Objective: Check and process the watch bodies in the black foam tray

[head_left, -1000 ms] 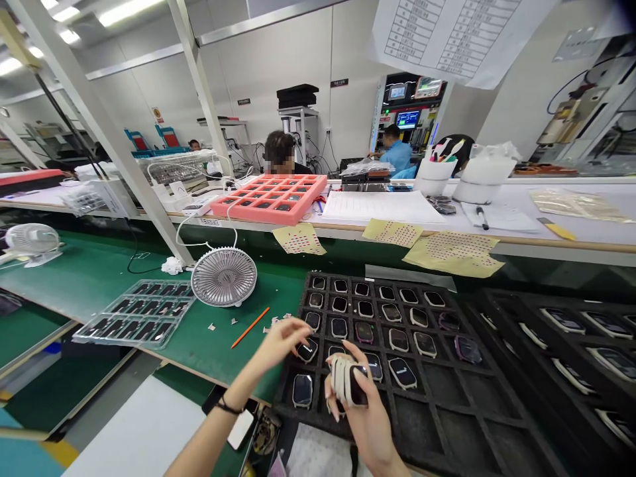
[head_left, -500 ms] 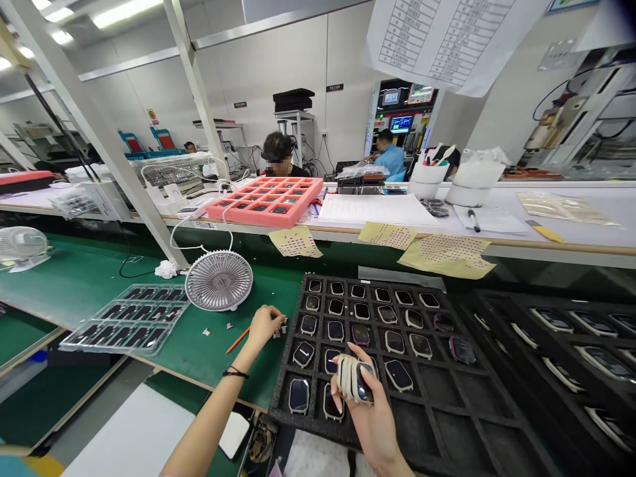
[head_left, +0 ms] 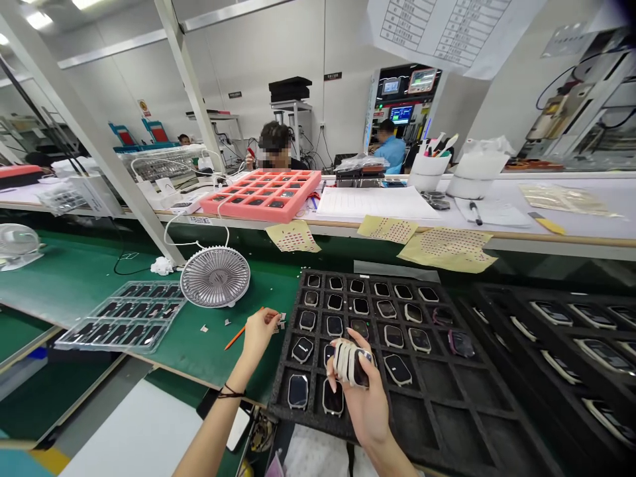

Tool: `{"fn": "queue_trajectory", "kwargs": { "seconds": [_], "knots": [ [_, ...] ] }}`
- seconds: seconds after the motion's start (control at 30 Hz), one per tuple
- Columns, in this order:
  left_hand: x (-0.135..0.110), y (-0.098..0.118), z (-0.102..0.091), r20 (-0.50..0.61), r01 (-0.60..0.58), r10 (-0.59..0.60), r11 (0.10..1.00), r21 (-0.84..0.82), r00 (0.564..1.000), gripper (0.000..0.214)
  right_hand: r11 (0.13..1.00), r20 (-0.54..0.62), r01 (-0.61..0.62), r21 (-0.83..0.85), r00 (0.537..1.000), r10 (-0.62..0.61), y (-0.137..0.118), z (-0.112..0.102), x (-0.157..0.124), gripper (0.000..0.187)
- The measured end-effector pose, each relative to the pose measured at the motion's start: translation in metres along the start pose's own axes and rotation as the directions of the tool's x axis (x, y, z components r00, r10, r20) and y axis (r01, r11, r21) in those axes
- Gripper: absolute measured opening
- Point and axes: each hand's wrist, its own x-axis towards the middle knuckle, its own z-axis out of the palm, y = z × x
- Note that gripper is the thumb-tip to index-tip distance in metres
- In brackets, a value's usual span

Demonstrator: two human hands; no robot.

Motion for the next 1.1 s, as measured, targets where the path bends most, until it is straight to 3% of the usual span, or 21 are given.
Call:
{"fn": "queue_trajectory", "kwargs": {
  "seconds": [0.13,0.2,0.27,0.37,0.47,0.8,1.1],
  "knots": [
    [-0.006,0.000,-0.002,-0.034,-0.013,0.014,1.000,0.008,0.999,0.015,1.000,-0.010,0.018,-0.016,1.000,-0.019,0.002,0.000,0.001,0.033],
    [-0.019,0.018,-0.003,-0.033,-0.058,0.056,0.996,-0.068,0.998,0.019,0.999,-0.012,0.035,-0.021,0.999,-0.036,0.003,0.002,0.001,0.034],
    [-0.038,0.043,-0.003,0.008,-0.104,0.110,0.957,-0.271,0.994,0.021,0.998,-0.013,0.059,-0.025,0.998,-0.059,0.003,0.005,0.002,0.034],
    [-0.067,0.079,0.000,0.086,-0.094,0.150,0.882,-0.463,0.985,0.019,0.996,-0.045,0.088,-0.025,0.995,-0.089,0.004,0.008,0.001,0.035],
    [-0.087,0.098,0.006,0.110,-0.081,0.170,0.828,-0.556,0.979,0.015,0.995,-0.093,0.089,-0.037,0.991,-0.092,0.004,0.008,0.000,0.036],
    [-0.094,0.105,0.021,0.036,-0.050,0.090,0.795,-0.604,0.995,0.014,0.978,-0.101,0.124,-0.168,0.985,-0.142,0.014,-0.005,-0.003,0.041],
    [-0.097,0.105,0.025,-0.004,-0.137,0.159,0.836,-0.531,0.987,0.014,0.978,-0.112,0.121,-0.168,0.984,-0.141,0.013,-0.006,-0.004,0.044]
  ]
}}
